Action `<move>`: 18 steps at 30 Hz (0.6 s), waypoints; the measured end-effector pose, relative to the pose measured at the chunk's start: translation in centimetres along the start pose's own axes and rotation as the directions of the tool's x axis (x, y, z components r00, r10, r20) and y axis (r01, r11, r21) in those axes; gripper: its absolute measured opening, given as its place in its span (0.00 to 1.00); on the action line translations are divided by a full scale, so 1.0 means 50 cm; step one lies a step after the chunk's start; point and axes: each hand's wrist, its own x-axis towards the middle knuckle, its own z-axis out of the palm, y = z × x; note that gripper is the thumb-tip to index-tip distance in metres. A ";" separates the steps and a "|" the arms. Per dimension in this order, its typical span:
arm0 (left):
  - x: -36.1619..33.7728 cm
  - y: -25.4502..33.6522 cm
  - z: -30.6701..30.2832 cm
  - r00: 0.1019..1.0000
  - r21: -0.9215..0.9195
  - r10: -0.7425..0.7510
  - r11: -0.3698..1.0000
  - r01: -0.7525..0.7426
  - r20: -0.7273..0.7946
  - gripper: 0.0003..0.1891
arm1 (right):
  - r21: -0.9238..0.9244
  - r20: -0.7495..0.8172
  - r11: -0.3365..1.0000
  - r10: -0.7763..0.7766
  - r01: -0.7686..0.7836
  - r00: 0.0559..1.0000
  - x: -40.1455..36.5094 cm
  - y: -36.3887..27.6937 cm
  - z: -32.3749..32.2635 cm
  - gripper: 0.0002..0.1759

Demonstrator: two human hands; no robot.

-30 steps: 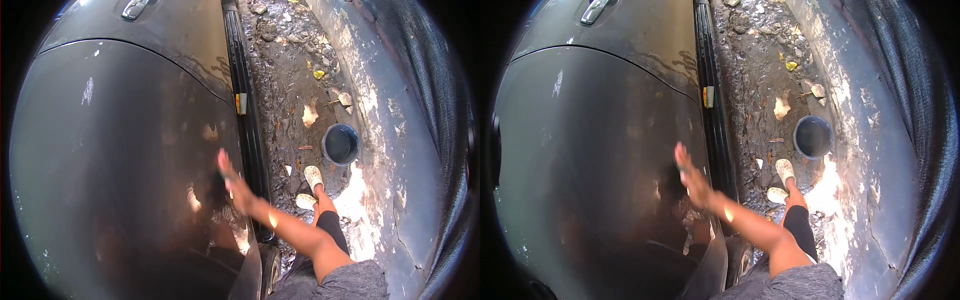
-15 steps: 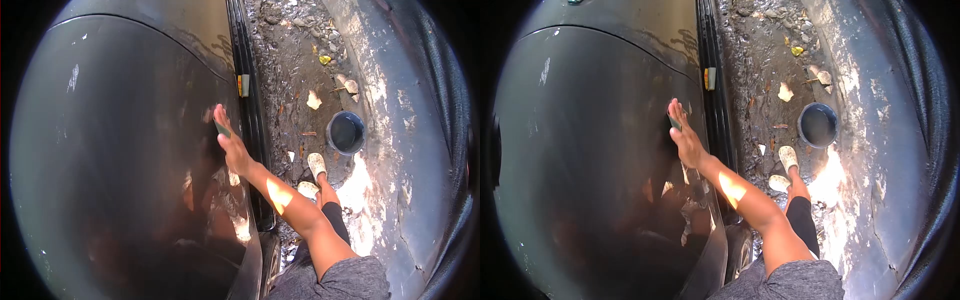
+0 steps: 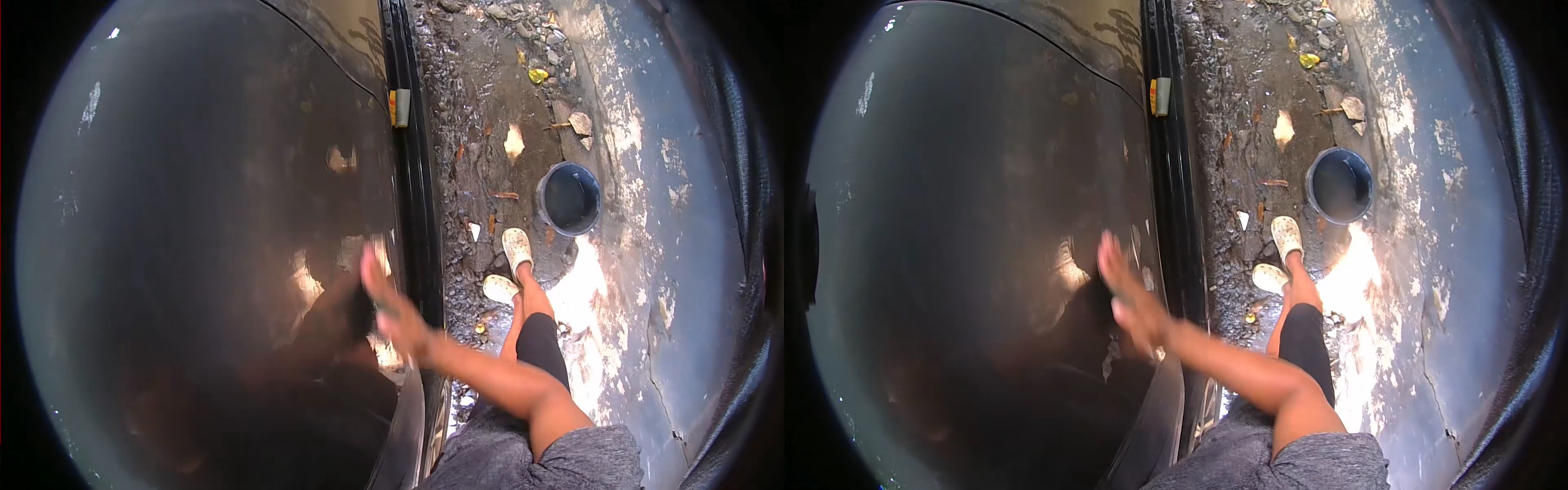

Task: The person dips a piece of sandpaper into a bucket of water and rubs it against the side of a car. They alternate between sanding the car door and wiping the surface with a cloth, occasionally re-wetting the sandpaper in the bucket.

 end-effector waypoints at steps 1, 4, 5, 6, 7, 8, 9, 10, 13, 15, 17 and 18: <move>0.000 -0.012 -0.006 1.000 -0.018 0.006 1.000 -0.006 -0.002 0.37 | 0.104 0.027 0.993 0.049 -0.051 0.998 -0.093 -0.022 0.043 0.41; -0.015 -0.020 -0.007 1.000 -0.035 -0.002 0.999 0.002 -0.004 0.38 | 0.128 -0.013 0.977 0.175 -0.172 0.984 -0.144 -0.050 0.070 0.40; -0.015 -0.022 -0.009 1.000 -0.045 -0.005 0.999 0.005 0.002 0.38 | 0.046 -0.028 0.993 0.110 -0.109 0.994 -0.088 -0.020 0.042 0.40; -0.015 -0.026 -0.012 1.000 -0.055 -0.008 0.998 0.009 0.006 0.39 | -0.039 -0.035 0.998 0.043 -0.045 0.998 -0.013 0.027 -0.001 0.40; 0.013 -0.017 -0.003 0.999 -0.076 -0.030 0.997 0.032 0.024 0.39 | -0.053 -0.033 0.997 0.062 -0.064 0.998 0.070 0.043 -0.048 0.40; 0.012 -0.032 -0.019 1.000 -0.101 -0.011 0.995 0.014 0.026 0.39 | -0.063 -0.027 0.994 0.087 -0.088 0.996 0.119 0.043 -0.074 0.40; 0.017 -0.037 -0.023 1.000 -0.101 -0.010 0.995 0.012 0.019 0.39 | -0.054 -0.021 0.994 0.096 -0.097 0.995 0.102 0.038 -0.059 0.40; 0.020 -0.040 -0.022 1.000 -0.092 -0.016 0.996 0.017 0.017 0.39 | -0.077 -0.034 0.995 0.065 -0.067 0.997 0.075 0.025 -0.036 0.41; 0.024 -0.026 0.000 0.999 -0.021 -0.035 0.999 0.035 0.010 0.39 | -0.018 -0.031 0.997 0.074 -0.075 0.997 -0.094 -0.056 0.080 0.43; 0.028 -0.015 0.015 0.999 0.041 -0.051 0.998 0.050 0.003 0.39 | -0.067 -0.039 0.988 0.139 -0.141 0.990 -0.140 -0.078 0.110 0.43; 0.034 -0.004 0.030 0.998 0.103 -0.069 0.992 0.069 -0.001 0.39 | -0.159 -0.101 0.981 0.094 -0.109 0.990 -0.053 -0.046 0.066 0.42; 0.038 -0.001 0.038 0.997 0.127 -0.073 0.989 0.072 0.000 0.39 | -0.244 -0.136 0.968 0.027 -0.059 0.990 0.023 -0.005 0.026 0.41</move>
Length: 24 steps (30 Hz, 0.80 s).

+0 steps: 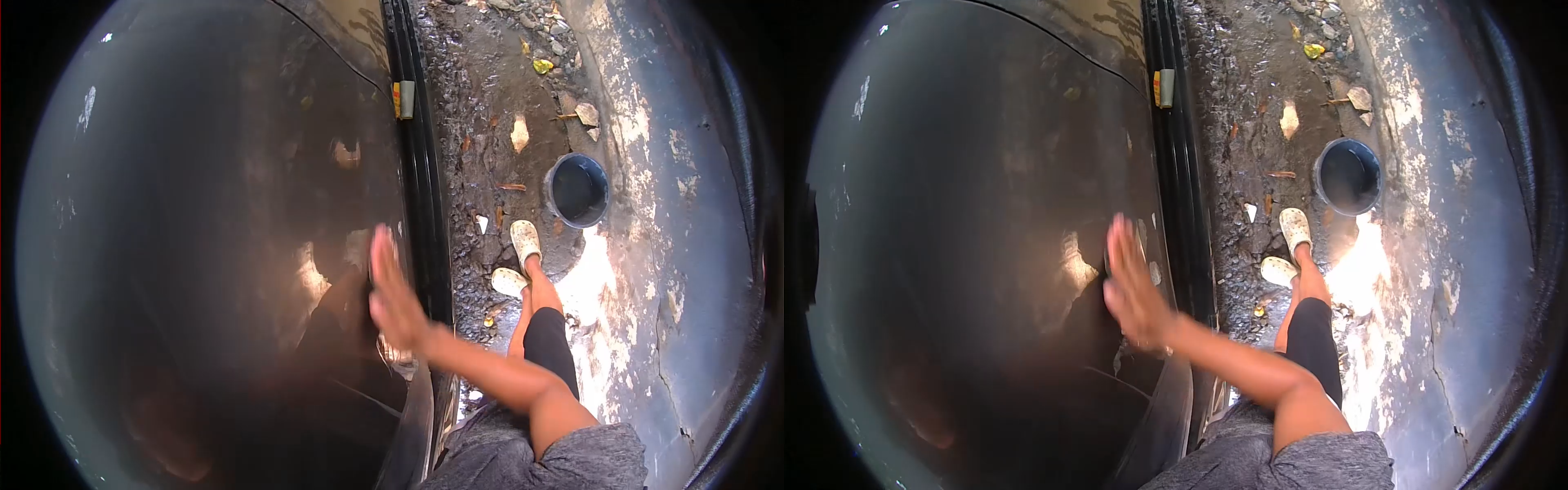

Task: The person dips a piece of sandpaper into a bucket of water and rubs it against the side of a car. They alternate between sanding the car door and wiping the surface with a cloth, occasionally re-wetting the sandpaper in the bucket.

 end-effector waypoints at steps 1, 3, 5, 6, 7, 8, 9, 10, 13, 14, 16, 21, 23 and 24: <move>-0.002 0.008 0.009 1.000 0.022 -0.007 1.000 0.007 0.002 0.39 | -0.065 -0.008 0.998 -0.014 0.013 1.000 0.084 0.021 -0.033 0.41; -0.003 0.019 0.021 1.000 0.081 -0.020 0.997 0.020 0.001 0.39 | -0.115 -0.018 0.993 -0.020 0.018 1.000 0.123 0.022 -0.036 0.40; -0.008 0.046 0.040 0.999 0.124 -0.044 0.991 0.042 0.010 0.39 | 0.037 -0.029 0.984 -0.173 0.174 0.985 0.068 -0.001 -0.008 0.42; -0.007 0.034 0.037 0.999 0.131 -0.033 0.991 0.032 0.004 0.39 | 0.093 0.008 0.986 -0.141 0.140 0.990 -0.003 -0.046 0.014 0.43; -0.008 0.037 0.039 1.000 0.141 -0.030 0.990 0.031 -0.003 0.39 | 0.168 0.037 0.978 -0.135 0.127 0.990 -0.080 -0.077 0.043 0.44; -0.011 0.047 0.045 1.000 0.158 -0.029 0.987 0.030 -0.008 0.39 | 0.201 0.105 0.978 -0.082 0.059 0.991 -0.157 -0.116 0.059 0.44; -0.012 0.066 0.064 0.999 0.175 -0.046 0.983 0.047 -0.007 0.39 | 0.223 0.129 0.973 -0.084 0.054 0.988 -0.161 -0.110 0.053 0.43; -0.017 0.067 0.061 0.999 0.186 -0.046 0.981 0.046 -0.006 0.39 | 0.243 0.149 0.969 -0.089 0.051 0.985 -0.151 -0.109 0.047 0.42; -0.018 0.069 0.067 0.999 0.221 -0.047 0.974 0.048 -0.010 0.39 | 0.217 0.018 0.969 -0.125 0.118 0.992 0.024 0.006 -0.001 0.41; -0.028 0.079 0.070 0.998 0.245 -0.061 0.968 0.062 -0.011 0.39 | 0.129 0.004 0.990 -0.050 0.049 0.999 0.070 0.015 -0.018 0.41; -0.034 0.087 0.076 0.996 0.270 -0.086 0.959 0.084 -0.002 0.39 | 0.092 -0.024 0.996 -0.005 0.007 1.000 0.062 -0.020 -0.012 0.42; -0.050 0.036 0.008 0.998 0.199 0.038 0.980 -0.028 -0.047 0.39 | 0.210 0.096 0.977 0.027 -0.047 0.995 -0.215 -0.198 0.074 0.42; -0.066 0.027 -0.001 0.997 0.202 0.062 0.978 -0.050 -0.054 0.39 | 0.215 0.025 0.976 0.030 -0.034 0.999 -0.154 -0.159 0.063 0.41; -0.074 0.019 -0.007 0.995 0.202 0.076 0.977 -0.063 -0.060 0.39 | 0.207 -0.048 0.978 0.034 -0.024 0.998 -0.062 -0.106 0.038 0.41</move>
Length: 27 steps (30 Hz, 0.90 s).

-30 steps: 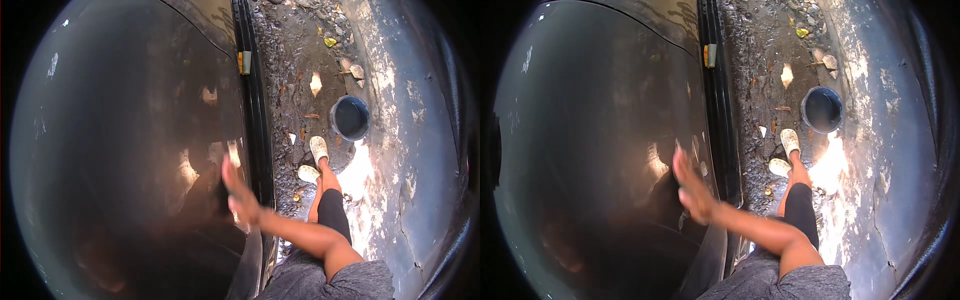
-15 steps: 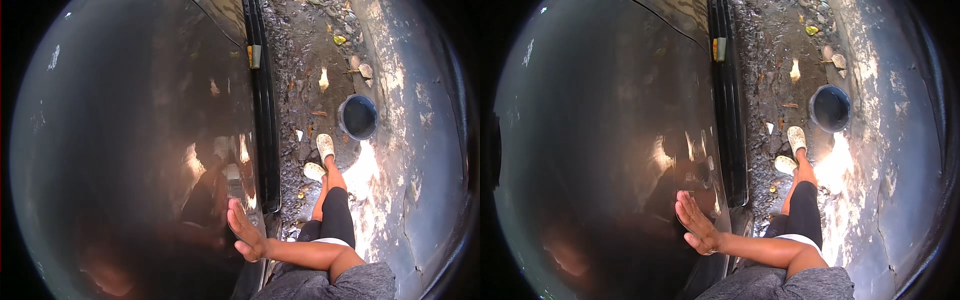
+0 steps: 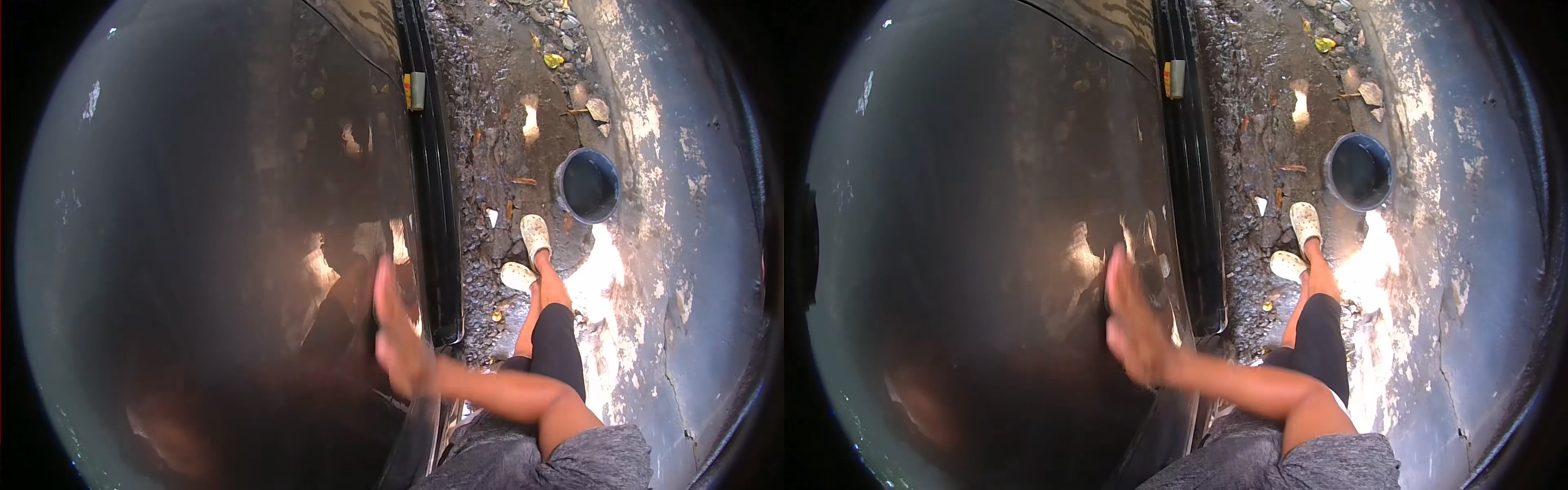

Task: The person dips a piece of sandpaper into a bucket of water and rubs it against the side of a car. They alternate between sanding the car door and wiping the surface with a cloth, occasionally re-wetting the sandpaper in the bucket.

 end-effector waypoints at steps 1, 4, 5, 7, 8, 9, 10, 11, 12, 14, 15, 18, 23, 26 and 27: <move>-0.008 -0.007 -0.005 1.000 0.002 0.014 1.000 -0.014 -0.006 0.39 | -0.079 0.041 0.996 0.042 -0.038 0.998 0.083 0.049 -0.044 0.43; -0.033 -0.024 -0.019 0.999 0.011 0.047 0.999 -0.047 -0.019 0.39 | -0.084 0.096 0.996 0.005 0.004 0.995 0.060 0.045 -0.032 0.46; -0.036 -0.029 -0.019 0.998 0.028 0.053 0.998 -0.053 -0.021 0.39 | -0.022 0.101 0.998 -0.062 0.065 0.993 -0.003 0.015 -0.002 0.46; -0.044 -0.036 -0.019 0.997 0.041 0.069 0.997 -0.068 -0.036 0.39 | 0.105 0.216 0.994 0.015 -0.038 0.976 -0.177 -0.087 0.048 0.44; -0.042 -0.035 -0.020 0.996 0.047 0.073 0.996 -0.071 -0.041 0.38 | 0.110 0.269 0.993 0.013 -0.044 0.963 -0.214 -0.106 0.046 0.44; -0.038 -0.034 -0.018 0.996 0.056 0.078 0.996 -0.076 -0.042 0.38 | 0.107 0.255 0.994 -0.003 -0.025 0.967 -0.191 -0.090 0.040 0.43; -0.034 -0.034 -0.015 0.996 0.063 0.080 0.995 -0.077 -0.045 0.38 | 0.101 0.240 0.995 -0.018 -0.006 0.971 -0.140 -0.059 0.023 0.42; -0.029 -0.037 -0.015 0.995 0.069 0.089 0.994 -0.086 -0.046 0.38 | 0.078 0.176 0.996 -0.052 0.039 0.983 -0.063 -0.014 0.000 0.42; -0.027 -0.041 -0.013 0.994 0.072 0.095 0.993 -0.091 -0.050 0.38 | 0.053 0.112 0.995 -0.088 0.082 0.990 0.021 0.032 -0.029 0.41; -0.036 -0.054 -0.015 0.992 0.081 0.117 0.990 -0.112 -0.056 0.38 | -0.039 0.120 0.999 -0.002 0.007 0.993 0.129 0.081 -0.081 0.41; -0.047 -0.059 -0.015 0.989 0.113 0.131 0.986 -0.124 -0.062 0.38 | -0.017 0.126 1.000 -0.023 0.025 0.992 0.095 0.064 -0.067 0.41; -0.092 -0.096 -0.015 0.980 0.163 0.184 0.972 -0.171 -0.072 0.38 | 0.106 0.237 0.993 0.028 -0.054 0.971 -0.134 -0.028 -0.001 0.44; -0.157 -0.156 -0.015 0.950 0.293 0.303 0.918 -0.268 -0.078 0.38 | 0.046 0.131 0.987 0.146 -0.154 0.980 -0.043 0.062 -0.045 0.43; -0.183 -0.186 -0.018 0.940 0.329 0.332 0.899 -0.289 -0.081 0.38 | -0.015 0.123 0.989 0.150 -0.149 0.981 0.035 0.078 -0.076 0.42; -0.191 -0.194 -0.018 0.938 0.344 0.336 0.893 -0.290 -0.083 0.38 | 0.153 0.127 0.981 0.103 -0.122 0.987 -0.030 0.046 -0.046 0.42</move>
